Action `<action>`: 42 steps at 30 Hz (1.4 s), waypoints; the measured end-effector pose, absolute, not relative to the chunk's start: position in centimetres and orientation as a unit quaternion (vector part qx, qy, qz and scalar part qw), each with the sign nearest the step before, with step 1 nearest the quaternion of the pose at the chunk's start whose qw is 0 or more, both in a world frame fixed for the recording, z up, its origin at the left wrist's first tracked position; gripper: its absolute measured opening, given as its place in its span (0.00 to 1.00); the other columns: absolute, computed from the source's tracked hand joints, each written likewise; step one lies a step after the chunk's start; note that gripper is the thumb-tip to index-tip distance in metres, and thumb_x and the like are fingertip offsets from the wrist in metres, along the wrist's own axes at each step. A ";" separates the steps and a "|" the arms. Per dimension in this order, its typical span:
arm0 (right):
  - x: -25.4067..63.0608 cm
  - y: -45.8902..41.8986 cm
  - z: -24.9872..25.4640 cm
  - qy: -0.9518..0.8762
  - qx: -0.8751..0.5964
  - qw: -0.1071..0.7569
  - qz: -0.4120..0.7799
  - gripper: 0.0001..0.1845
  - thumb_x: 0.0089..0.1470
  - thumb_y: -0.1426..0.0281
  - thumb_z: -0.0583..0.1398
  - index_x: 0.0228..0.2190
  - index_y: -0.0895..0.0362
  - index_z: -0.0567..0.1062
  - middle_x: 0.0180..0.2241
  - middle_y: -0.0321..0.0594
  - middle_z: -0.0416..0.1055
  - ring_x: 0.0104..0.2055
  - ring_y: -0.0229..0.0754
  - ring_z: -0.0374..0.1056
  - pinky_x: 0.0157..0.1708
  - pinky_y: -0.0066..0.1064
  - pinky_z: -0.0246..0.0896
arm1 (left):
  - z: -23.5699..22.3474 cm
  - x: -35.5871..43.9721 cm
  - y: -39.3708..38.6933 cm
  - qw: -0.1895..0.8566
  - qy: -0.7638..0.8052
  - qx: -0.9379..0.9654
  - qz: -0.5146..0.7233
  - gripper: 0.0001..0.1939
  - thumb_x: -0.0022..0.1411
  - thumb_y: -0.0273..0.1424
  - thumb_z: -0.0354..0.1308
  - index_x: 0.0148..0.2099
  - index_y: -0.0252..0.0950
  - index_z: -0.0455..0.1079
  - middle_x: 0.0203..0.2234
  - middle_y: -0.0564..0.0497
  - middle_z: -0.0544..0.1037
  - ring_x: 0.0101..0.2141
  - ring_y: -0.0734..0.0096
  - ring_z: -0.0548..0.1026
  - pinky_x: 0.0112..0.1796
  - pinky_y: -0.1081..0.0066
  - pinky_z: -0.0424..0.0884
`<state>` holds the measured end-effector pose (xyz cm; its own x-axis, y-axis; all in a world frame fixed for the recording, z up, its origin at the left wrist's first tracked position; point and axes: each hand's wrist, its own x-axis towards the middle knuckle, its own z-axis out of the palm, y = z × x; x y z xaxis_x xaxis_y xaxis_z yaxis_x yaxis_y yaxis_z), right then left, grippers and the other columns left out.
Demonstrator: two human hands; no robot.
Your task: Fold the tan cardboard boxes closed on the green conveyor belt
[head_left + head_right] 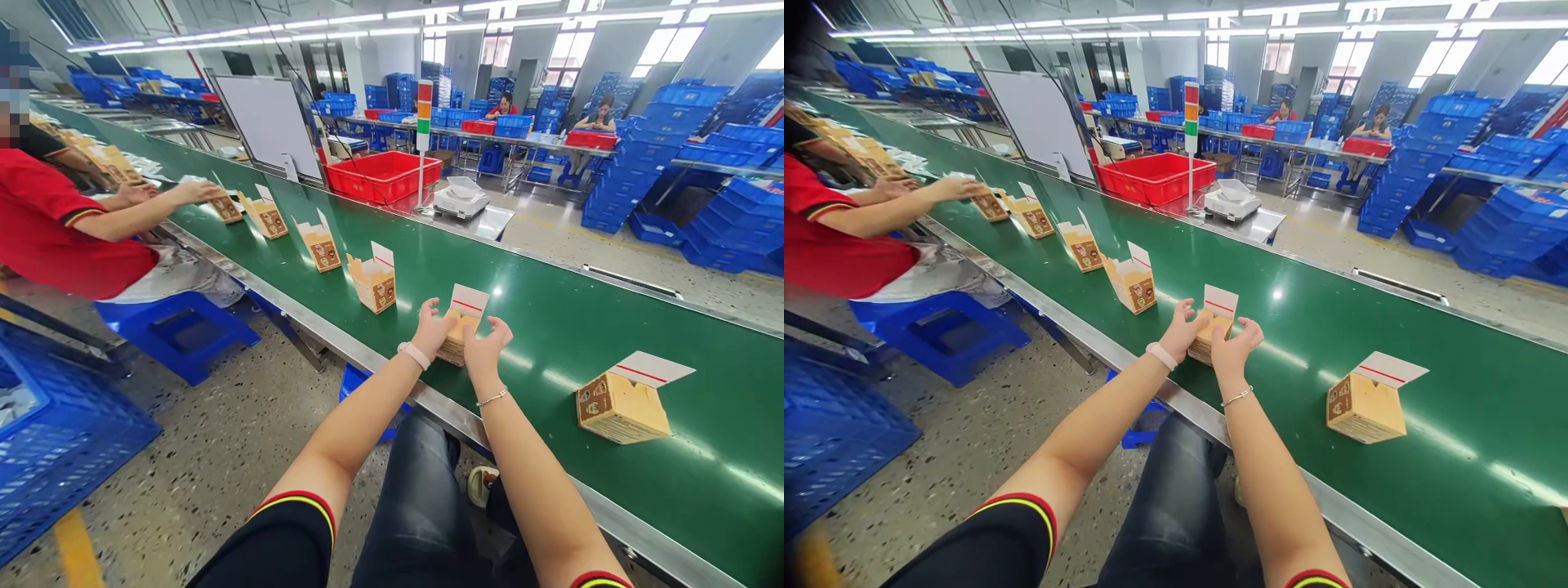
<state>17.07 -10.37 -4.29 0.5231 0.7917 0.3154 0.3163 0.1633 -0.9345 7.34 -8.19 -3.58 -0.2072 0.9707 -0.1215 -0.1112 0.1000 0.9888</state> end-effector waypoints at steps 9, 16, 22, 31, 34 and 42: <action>18.4 -9.8 -3.8 -0.404 -0.682 0.546 0.272 0.23 0.36 0.71 0.60 0.38 0.52 0.63 0.44 0.43 0.57 0.49 0.52 0.59 0.52 0.48 0.57 | -1.5 9.7 -8.7 0.606 0.568 0.312 0.461 0.46 0.50 0.23 0.63 0.67 0.44 0.44 0.50 0.40 0.71 0.27 0.69 0.75 0.30 0.66 0.73; 19.9 -13.8 -3.4 -0.423 -0.635 0.625 0.168 0.23 0.46 0.63 0.60 0.44 0.55 0.61 0.50 0.51 0.56 0.59 0.55 0.51 0.58 0.54 0.49 | -1.2 7.5 -10.3 0.498 0.552 0.315 0.590 0.19 0.56 0.32 0.62 0.50 0.34 0.65 0.39 0.45 0.75 0.39 0.66 0.75 0.43 0.69 0.71; 16.2 -19.3 -3.8 -0.731 -0.306 0.602 0.097 0.13 0.55 0.74 0.55 0.43 0.52 0.65 0.43 0.44 0.68 0.47 0.45 0.67 0.49 0.44 0.64 | 0.0 -4.9 -7.4 0.281 0.563 0.253 0.735 0.16 0.71 0.32 0.34 0.59 0.38 0.49 0.61 0.44 0.57 0.56 0.73 0.62 0.53 0.71 0.62; 9.4 -7.6 -5.7 -0.746 -0.438 0.479 0.148 0.32 0.52 0.66 0.56 0.58 0.60 0.60 0.61 0.54 0.57 0.64 0.54 0.50 0.60 0.53 0.50 | -2.0 -5.4 -4.6 0.416 0.449 0.464 0.640 0.24 0.49 0.45 0.64 0.44 0.35 0.72 0.49 0.41 0.76 0.54 0.54 0.70 0.54 0.60 0.64; 8.8 -6.3 -5.8 -0.717 -0.486 0.466 0.177 0.30 0.50 0.64 0.58 0.55 0.55 0.65 0.61 0.49 0.58 0.62 0.53 0.52 0.58 0.53 0.51 | -2.9 -4.1 -5.2 0.432 0.443 0.484 0.618 0.24 0.47 0.47 0.64 0.42 0.36 0.72 0.44 0.44 0.78 0.49 0.57 0.73 0.51 0.63 0.67; 9.5 -4.7 -4.7 -0.573 -0.542 0.548 0.277 0.13 0.50 0.60 0.59 0.21 0.55 0.67 0.42 0.44 0.69 0.49 0.46 0.62 0.55 0.42 0.54 | -2.7 -1.9 -3.8 0.387 0.557 0.440 0.588 0.13 0.55 0.36 0.62 0.28 0.37 0.62 0.23 0.56 0.68 0.31 0.72 0.70 0.39 0.70 0.68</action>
<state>9.48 -4.70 -4.70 0.1890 0.9255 0.3281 0.3180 0.2584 -0.9122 -1.95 -3.83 -2.67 -0.3122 0.9461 0.0863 0.0349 -0.0794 0.9962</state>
